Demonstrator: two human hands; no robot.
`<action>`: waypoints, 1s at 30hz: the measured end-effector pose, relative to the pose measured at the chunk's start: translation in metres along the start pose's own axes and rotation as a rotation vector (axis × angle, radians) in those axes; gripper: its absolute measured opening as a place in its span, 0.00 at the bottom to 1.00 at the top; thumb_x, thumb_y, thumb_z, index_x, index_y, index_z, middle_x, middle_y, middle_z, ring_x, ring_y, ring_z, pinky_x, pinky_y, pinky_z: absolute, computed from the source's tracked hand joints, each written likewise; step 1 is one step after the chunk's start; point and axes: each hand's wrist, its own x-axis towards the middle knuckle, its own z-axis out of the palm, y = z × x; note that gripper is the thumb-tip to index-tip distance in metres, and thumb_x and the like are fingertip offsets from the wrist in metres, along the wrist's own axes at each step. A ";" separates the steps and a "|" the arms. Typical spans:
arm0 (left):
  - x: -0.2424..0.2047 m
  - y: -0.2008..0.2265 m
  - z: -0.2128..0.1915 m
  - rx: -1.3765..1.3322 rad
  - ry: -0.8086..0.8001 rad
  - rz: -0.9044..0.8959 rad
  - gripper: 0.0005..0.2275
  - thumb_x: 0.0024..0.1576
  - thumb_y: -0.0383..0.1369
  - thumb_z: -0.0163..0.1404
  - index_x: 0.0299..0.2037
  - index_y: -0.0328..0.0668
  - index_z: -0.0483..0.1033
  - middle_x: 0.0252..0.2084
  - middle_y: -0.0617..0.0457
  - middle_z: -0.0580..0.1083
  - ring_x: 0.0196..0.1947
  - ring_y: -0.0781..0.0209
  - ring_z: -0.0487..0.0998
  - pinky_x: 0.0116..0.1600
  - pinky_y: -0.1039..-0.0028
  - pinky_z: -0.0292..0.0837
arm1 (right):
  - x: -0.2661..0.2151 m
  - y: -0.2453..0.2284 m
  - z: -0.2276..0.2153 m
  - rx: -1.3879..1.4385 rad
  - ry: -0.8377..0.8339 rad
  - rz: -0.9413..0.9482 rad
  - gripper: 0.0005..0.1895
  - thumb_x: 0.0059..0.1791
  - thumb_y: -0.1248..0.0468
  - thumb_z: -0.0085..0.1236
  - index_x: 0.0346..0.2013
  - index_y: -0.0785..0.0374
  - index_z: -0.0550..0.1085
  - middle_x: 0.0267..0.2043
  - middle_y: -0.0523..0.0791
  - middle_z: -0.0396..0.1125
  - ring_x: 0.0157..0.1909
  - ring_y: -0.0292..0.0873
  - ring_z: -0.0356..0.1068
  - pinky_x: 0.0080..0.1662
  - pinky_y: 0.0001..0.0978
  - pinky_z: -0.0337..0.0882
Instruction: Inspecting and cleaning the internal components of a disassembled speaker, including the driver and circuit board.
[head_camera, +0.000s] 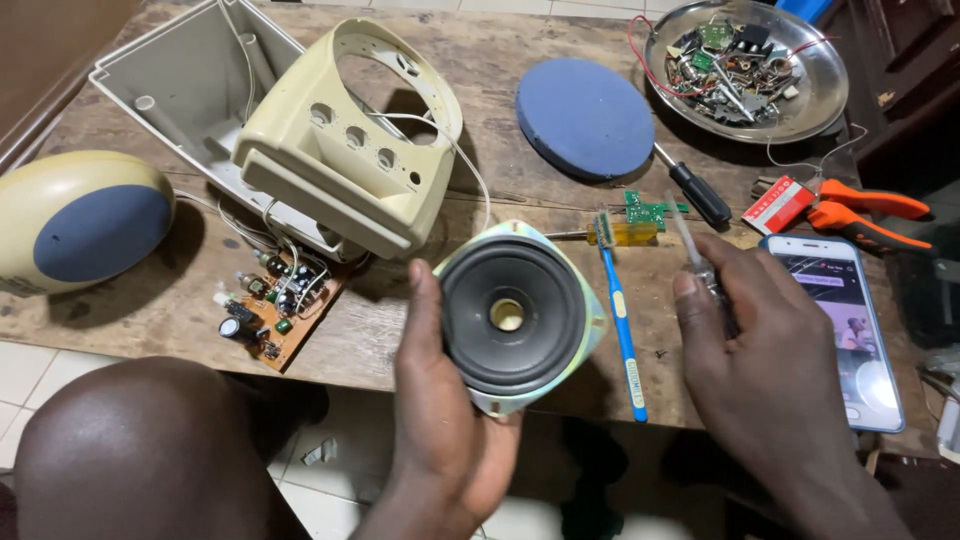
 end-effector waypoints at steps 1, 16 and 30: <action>0.000 0.004 0.000 0.021 0.018 0.043 0.25 0.64 0.50 0.33 0.55 0.39 0.76 0.51 0.40 0.78 0.52 0.48 0.77 0.54 0.56 0.72 | 0.001 0.013 0.003 -0.149 0.020 -0.206 0.22 0.55 0.66 0.50 0.62 0.76 0.70 0.47 0.60 0.68 0.48 0.62 0.68 0.51 0.54 0.66; -0.002 0.044 -0.008 0.148 -0.109 0.185 0.25 0.66 0.50 0.35 0.57 0.39 0.76 0.50 0.46 0.78 0.50 0.53 0.78 0.51 0.62 0.73 | -0.008 0.018 0.032 -0.205 -0.171 -0.076 0.10 0.49 0.68 0.55 0.44 0.62 0.67 0.48 0.52 0.57 0.38 0.63 0.68 0.37 0.60 0.68; -0.022 0.057 0.018 0.093 0.045 0.170 0.28 0.62 0.50 0.29 0.62 0.43 0.71 0.58 0.48 0.75 0.59 0.54 0.75 0.65 0.56 0.70 | -0.037 -0.095 -0.042 0.456 -0.184 -0.199 0.10 0.44 0.62 0.64 0.20 0.59 0.74 0.24 0.38 0.71 0.26 0.32 0.70 0.31 0.23 0.68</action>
